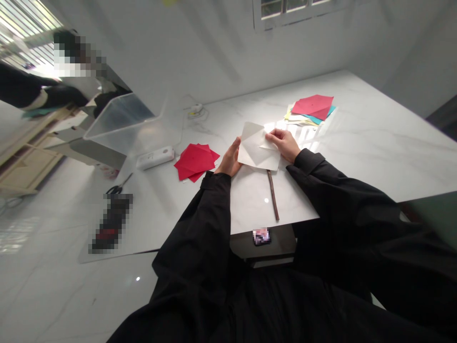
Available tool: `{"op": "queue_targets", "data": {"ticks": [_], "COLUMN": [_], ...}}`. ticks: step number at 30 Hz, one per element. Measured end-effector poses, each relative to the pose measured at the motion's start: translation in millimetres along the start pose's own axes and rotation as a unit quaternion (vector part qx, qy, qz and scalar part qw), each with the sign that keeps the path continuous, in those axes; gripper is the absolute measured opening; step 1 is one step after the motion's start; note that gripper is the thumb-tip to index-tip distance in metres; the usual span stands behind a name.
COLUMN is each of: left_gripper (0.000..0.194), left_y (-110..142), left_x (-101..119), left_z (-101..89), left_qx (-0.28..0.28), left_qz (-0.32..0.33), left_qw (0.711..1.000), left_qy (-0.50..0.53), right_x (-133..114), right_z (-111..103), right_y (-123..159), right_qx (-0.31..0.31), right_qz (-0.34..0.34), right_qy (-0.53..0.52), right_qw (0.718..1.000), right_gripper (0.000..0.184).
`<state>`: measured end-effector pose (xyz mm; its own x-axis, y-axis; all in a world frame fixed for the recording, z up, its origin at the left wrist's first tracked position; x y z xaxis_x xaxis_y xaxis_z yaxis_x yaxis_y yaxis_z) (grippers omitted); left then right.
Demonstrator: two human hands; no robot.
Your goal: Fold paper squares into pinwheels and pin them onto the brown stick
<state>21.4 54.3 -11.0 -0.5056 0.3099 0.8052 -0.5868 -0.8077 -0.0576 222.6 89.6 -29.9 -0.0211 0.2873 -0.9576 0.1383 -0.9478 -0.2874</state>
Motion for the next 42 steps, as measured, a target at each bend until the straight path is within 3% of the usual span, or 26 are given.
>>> {"op": "queue_targets", "data": {"ticks": [20, 42], "left_gripper": [0.069, 0.068], "left_y": [0, 0], "left_x": [2, 3], "left_z": [6.2, 9.8], "left_qx": [-0.032, -0.011], "left_qz": [0.001, -0.009], "left_qw": [0.999, 1.000], "left_qy": [-0.040, -0.019], "right_x": [-2, 2], "right_z": [4, 3], "right_y": [-3, -5], "right_qx": [-0.004, -0.003], "right_qz": [0.001, 0.009], "right_qy": [0.021, 0.017], "right_qw": [1.000, 1.000], "right_gripper": [0.058, 0.055]}}
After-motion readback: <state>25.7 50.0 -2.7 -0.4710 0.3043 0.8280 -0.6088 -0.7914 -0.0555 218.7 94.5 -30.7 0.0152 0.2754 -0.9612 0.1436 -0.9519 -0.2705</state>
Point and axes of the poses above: each hand's wrist, its own y-axis away from the middle knuckle, its own z-axis out of the palm, x = y × z, the point moved 5 cm from there along -y, towards the middle knuckle, and after that the axes turned 8 degrees about -x, right-handed, at the moved point
